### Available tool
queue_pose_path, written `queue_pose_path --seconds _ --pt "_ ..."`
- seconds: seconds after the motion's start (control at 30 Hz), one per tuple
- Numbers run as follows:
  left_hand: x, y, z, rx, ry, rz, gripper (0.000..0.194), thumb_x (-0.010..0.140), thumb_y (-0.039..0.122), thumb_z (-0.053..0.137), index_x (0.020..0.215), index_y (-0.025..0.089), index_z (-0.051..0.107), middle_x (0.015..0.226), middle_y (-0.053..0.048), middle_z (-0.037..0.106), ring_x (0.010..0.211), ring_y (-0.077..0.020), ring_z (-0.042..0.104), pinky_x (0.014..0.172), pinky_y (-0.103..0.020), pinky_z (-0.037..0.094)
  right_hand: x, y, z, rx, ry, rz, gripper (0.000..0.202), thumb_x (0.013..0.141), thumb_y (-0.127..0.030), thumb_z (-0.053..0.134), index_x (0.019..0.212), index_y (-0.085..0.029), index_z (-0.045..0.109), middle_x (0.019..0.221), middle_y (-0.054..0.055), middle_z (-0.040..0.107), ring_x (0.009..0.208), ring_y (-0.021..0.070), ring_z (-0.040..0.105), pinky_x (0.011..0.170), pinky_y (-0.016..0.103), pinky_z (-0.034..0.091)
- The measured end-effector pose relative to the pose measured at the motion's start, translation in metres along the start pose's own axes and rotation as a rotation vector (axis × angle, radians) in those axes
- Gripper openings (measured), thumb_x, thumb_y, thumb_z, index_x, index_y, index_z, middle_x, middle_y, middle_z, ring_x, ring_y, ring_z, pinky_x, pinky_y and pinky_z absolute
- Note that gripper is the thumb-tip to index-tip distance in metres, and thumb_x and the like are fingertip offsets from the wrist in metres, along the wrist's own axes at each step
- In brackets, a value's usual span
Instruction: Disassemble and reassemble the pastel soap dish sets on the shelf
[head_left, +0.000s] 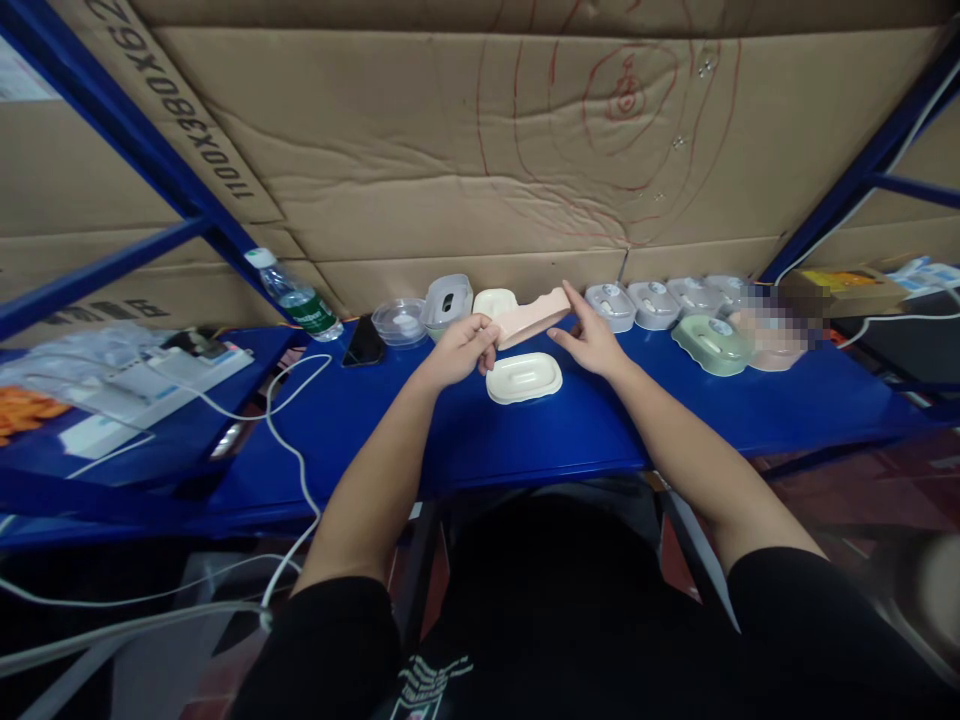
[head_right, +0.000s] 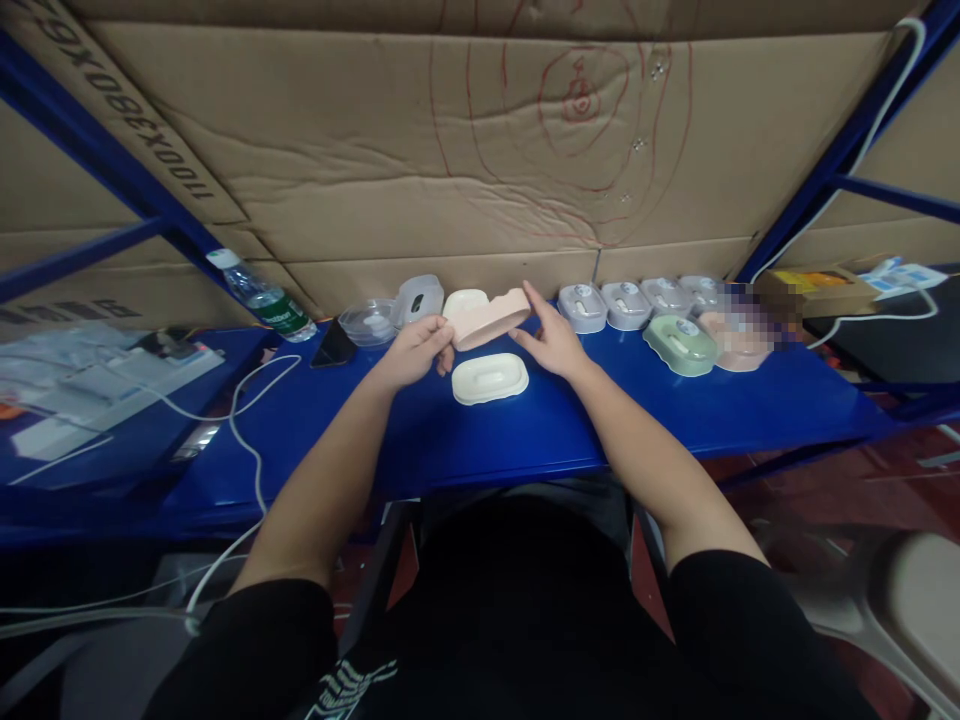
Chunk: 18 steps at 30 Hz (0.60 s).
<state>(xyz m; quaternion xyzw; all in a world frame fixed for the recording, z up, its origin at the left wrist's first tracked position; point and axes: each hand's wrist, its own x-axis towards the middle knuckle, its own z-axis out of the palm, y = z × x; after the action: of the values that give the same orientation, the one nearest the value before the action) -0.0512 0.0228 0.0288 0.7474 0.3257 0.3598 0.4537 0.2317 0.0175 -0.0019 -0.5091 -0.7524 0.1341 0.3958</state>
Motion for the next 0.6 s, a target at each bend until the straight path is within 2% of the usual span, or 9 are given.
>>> queue_pose_path --seconds 0.1,0.23,0.33,0.43,0.53,0.6 --pt "0.0005 -0.0008 -0.0015 -0.038 -0.006 -0.039 0.048 0.095 0.069 0.059 0.086 0.022 0.051 0.054 0.003 0.061 0.045 -0.011 0.054 0.049 -0.025 0.045 0.0003 -0.0004 -0.0003 0.033 0.021 -0.021 0.069 0.099 -0.06 0.054 0.158 -0.024 0.046 0.142 0.014 0.064 0.088 0.0246 0.069 0.083 0.042 0.058" --pt "0.0011 -0.0022 -0.0019 0.024 0.127 0.003 0.046 0.095 0.066 0.06 0.089 0.021 0.056 0.056 0.003 0.06 0.048 -0.011 0.054 0.051 -0.024 0.045 0.0008 -0.0007 -0.0001 0.125 0.072 -0.012 0.059 0.097 -0.063 0.056 0.134 -0.018 0.065 0.117 0.012 0.075 0.083 0.0234 0.068 0.079 0.039 0.056" --pt "-0.0013 -0.0019 -0.002 0.23 0.216 0.064 0.042 0.098 0.061 0.057 0.096 0.019 0.064 0.064 0.0 0.065 0.056 -0.013 0.06 0.057 -0.025 0.048 0.0004 -0.0013 0.0012 0.167 0.086 0.002 0.059 0.096 -0.066 0.056 0.125 -0.017 0.069 0.106 0.011 0.076 0.084 0.0228 0.067 0.077 0.036 0.054" --pt "-0.0046 0.0015 -0.0016 0.479 0.295 0.115 0.041 0.102 0.053 0.052 0.115 0.018 0.071 0.081 -0.005 0.074 0.072 -0.0168 0.067 0.07 -0.028 0.051 0.0 -0.001 0.0033 0.195 0.063 0.051 0.061 0.095 -0.069 0.055 0.118 -0.016 0.071 0.096 0.009 0.075 0.082 0.0218 0.066 0.074 0.034 0.052" --pt "-0.0058 0.0056 0.0003 0.585 0.269 0.095 0.045 0.104 0.045 0.045 0.125 0.017 0.072 0.085 -0.006 0.076 0.082 -0.0204 0.07 0.078 -0.031 0.051 0.0001 0.0006 0.0053 0.161 0.045 0.118 0.06 0.093 -0.07 0.055 0.112 -0.015 0.072 0.086 0.007 0.072 0.076 0.02 0.062 0.07 0.032 0.048" --pt "-0.0054 0.0068 0.0018 0.586 0.218 0.041 0.047 0.105 0.044 0.041 0.125 0.016 0.073 0.079 -0.005 0.074 0.082 -0.0216 0.07 0.078 -0.031 0.049 0.0002 0.0015 0.006 0.123 0.029 0.136 0.061 0.093 -0.068 0.056 0.119 -0.015 0.071 0.08 0.005 0.069 0.072 0.0195 0.06 0.069 0.032 0.047"
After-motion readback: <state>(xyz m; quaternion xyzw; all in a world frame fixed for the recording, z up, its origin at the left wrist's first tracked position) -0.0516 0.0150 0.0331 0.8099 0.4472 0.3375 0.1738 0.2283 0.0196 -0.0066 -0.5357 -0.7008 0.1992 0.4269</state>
